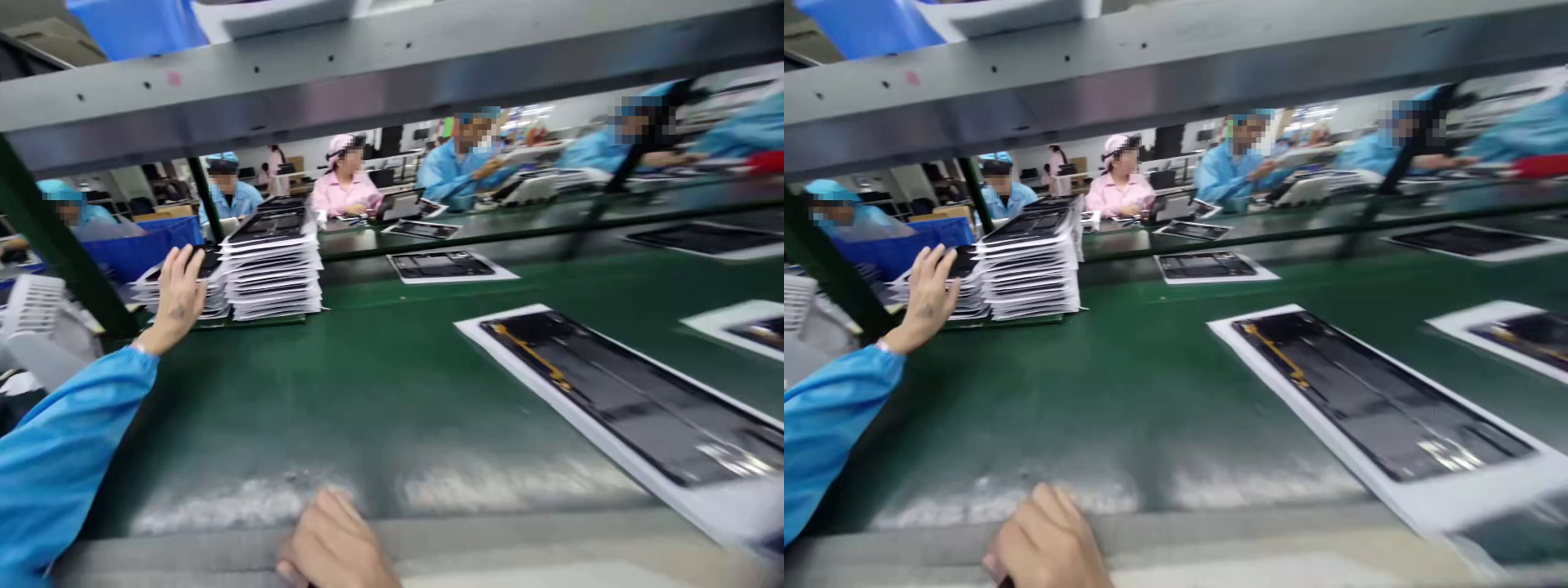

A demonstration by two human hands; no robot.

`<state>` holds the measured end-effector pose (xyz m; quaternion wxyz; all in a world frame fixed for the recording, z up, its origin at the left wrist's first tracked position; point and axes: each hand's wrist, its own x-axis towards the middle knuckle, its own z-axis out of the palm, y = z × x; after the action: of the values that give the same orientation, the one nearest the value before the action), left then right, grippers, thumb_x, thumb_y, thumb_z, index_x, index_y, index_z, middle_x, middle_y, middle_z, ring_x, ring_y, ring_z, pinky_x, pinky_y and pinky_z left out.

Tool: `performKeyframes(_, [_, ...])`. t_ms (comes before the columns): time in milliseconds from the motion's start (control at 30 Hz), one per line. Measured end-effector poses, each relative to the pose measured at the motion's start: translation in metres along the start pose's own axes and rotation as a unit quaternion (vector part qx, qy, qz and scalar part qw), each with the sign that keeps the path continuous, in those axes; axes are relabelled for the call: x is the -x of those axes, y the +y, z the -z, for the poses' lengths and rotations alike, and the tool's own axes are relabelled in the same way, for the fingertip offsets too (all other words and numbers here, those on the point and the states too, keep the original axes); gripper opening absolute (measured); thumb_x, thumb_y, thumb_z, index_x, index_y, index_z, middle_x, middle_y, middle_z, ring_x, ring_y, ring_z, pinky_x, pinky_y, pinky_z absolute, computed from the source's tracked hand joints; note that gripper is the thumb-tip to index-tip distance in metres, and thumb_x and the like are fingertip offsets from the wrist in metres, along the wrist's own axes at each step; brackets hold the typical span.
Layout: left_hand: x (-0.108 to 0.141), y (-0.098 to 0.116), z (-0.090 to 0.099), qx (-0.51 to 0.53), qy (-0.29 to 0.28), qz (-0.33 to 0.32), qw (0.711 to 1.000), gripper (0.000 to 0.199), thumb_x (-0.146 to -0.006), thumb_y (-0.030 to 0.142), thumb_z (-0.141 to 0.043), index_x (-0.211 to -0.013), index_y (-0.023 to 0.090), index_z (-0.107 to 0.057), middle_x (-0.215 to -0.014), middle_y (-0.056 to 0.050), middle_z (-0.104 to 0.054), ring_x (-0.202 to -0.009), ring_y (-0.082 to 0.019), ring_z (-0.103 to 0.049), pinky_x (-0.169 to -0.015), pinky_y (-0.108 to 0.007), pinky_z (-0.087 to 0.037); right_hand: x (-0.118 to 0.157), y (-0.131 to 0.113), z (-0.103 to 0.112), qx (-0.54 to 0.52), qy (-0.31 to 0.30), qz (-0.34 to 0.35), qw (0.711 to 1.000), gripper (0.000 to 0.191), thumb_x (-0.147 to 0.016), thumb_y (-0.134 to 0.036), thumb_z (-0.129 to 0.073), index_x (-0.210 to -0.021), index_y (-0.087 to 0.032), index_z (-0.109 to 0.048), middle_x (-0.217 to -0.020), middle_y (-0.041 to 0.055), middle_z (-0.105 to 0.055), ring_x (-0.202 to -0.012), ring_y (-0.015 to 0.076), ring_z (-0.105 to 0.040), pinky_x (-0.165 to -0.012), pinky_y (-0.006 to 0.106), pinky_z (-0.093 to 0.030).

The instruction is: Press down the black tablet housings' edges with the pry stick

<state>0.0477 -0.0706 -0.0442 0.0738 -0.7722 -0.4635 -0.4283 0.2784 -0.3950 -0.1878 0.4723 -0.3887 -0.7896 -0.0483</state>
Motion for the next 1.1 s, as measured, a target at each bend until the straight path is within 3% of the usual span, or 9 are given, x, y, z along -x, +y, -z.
performKeyframes(67, [0.037,0.024,-0.008,-0.04,-0.124,-0.23,0.964,0.046,-0.101,0.026,-0.043,-0.145,0.023,-0.054,-0.16,-0.009,-0.042,-0.155,-0.029,-0.025,-0.127,-0.048,-0.017,-0.003,-0.002,0.001,0.011,-0.022,-0.012,1.0,0.016,-0.092,-0.011,-0.054,-0.08,-0.021,-0.05,-0.067,-0.0023,-0.056,-0.07,0.0133,-0.051,-0.061,0.027,-0.036])
performKeyframes(133, [0.07,0.05,-0.018,-0.031,-0.252,-0.36,0.898,0.044,-0.103,0.027,-0.039,-0.144,0.031,-0.056,-0.151,-0.005,-0.054,-0.146,-0.026,-0.043,-0.125,-0.045,-0.026,-0.007,-0.006,0.006,0.003,-0.06,-0.037,0.998,0.014,-0.09,-0.008,-0.052,-0.091,-0.021,-0.054,-0.073,-0.0032,-0.061,-0.073,0.0128,-0.052,-0.065,0.026,-0.038])
performKeyframes(300, [0.12,0.129,-0.042,0.056,-0.389,-0.358,0.847,0.047,-0.107,0.039,-0.035,-0.153,0.031,-0.045,-0.159,-0.006,-0.045,-0.145,-0.025,-0.045,-0.123,-0.044,-0.033,-0.011,-0.02,0.028,-0.007,-0.088,-0.064,0.994,0.009,-0.09,-0.013,-0.055,-0.094,-0.022,-0.055,-0.082,-0.0036,-0.066,-0.076,0.0139,-0.052,-0.07,0.029,-0.041])
performKeyframes(400, [0.127,0.156,-0.05,0.096,-0.4,-0.326,0.851,0.05,-0.107,0.043,-0.031,-0.153,0.028,-0.045,-0.16,-0.006,-0.043,-0.147,-0.025,-0.042,-0.123,-0.044,-0.034,-0.003,-0.019,0.052,0.046,-0.095,-0.07,0.992,0.014,-0.087,-0.01,-0.058,-0.094,-0.022,-0.06,-0.088,-0.0029,-0.067,-0.083,0.0148,-0.054,-0.073,0.03,-0.042])
performKeyframes(500, [0.126,0.157,-0.058,0.107,-0.384,-0.325,0.858,0.051,-0.106,0.046,-0.032,-0.15,0.028,-0.049,-0.157,-0.006,-0.048,-0.144,-0.025,-0.046,-0.122,-0.044,-0.036,0.017,0.002,0.091,0.147,-0.074,-0.127,0.978,0.029,-0.084,-0.002,-0.056,-0.102,-0.023,-0.064,-0.101,-0.001,-0.069,-0.087,0.0149,-0.055,-0.078,0.03,-0.042])
performKeyframes(700, [0.124,0.137,-0.076,0.081,-0.35,-0.354,0.864,0.053,-0.104,0.051,-0.032,-0.149,0.03,-0.05,-0.155,-0.003,-0.05,-0.139,-0.028,-0.053,-0.115,-0.046,-0.046,0.072,0.06,0.207,0.357,-0.05,-0.276,0.891,0.043,-0.086,0.005,-0.039,-0.112,-0.014,-0.067,-0.116,0.0134,-0.064,-0.102,0.022,-0.052,-0.09,0.038,-0.044])
performKeyframes(833, [0.126,0.137,-0.078,0.08,-0.328,-0.367,0.867,0.052,-0.104,0.051,-0.033,-0.147,0.031,-0.053,-0.152,-0.003,-0.053,-0.134,-0.028,-0.057,-0.111,-0.044,-0.05,0.092,0.075,0.27,0.425,-0.117,-0.289,0.85,0.046,-0.082,0.005,-0.042,-0.117,-0.013,-0.067,-0.119,0.0166,-0.065,-0.103,0.0276,-0.05,-0.083,0.042,-0.04])
performKeyframes(967, [0.125,0.143,-0.076,0.069,-0.322,-0.377,0.866,0.05,-0.104,0.047,-0.034,-0.147,0.031,-0.054,-0.15,-0.003,-0.056,-0.133,-0.026,-0.058,-0.11,-0.042,-0.05,0.094,0.076,0.3,0.44,-0.218,-0.25,0.834,0.056,-0.076,0.011,-0.044,-0.12,-0.017,-0.066,-0.121,0.0121,-0.069,-0.096,0.0242,-0.05,-0.074,0.038,-0.031])
performKeyframes(1100, [0.118,0.149,-0.08,0.052,-0.328,-0.383,0.862,0.049,-0.105,0.044,-0.033,-0.146,0.028,-0.055,-0.148,-0.006,-0.057,-0.13,-0.026,-0.06,-0.108,-0.043,-0.052,0.086,0.083,0.306,0.454,-0.262,-0.223,0.822,0.04,-0.083,0.009,-0.045,-0.109,-0.015,-0.065,-0.109,0.0134,-0.07,-0.094,0.0244,-0.049,-0.074,0.038,-0.026])
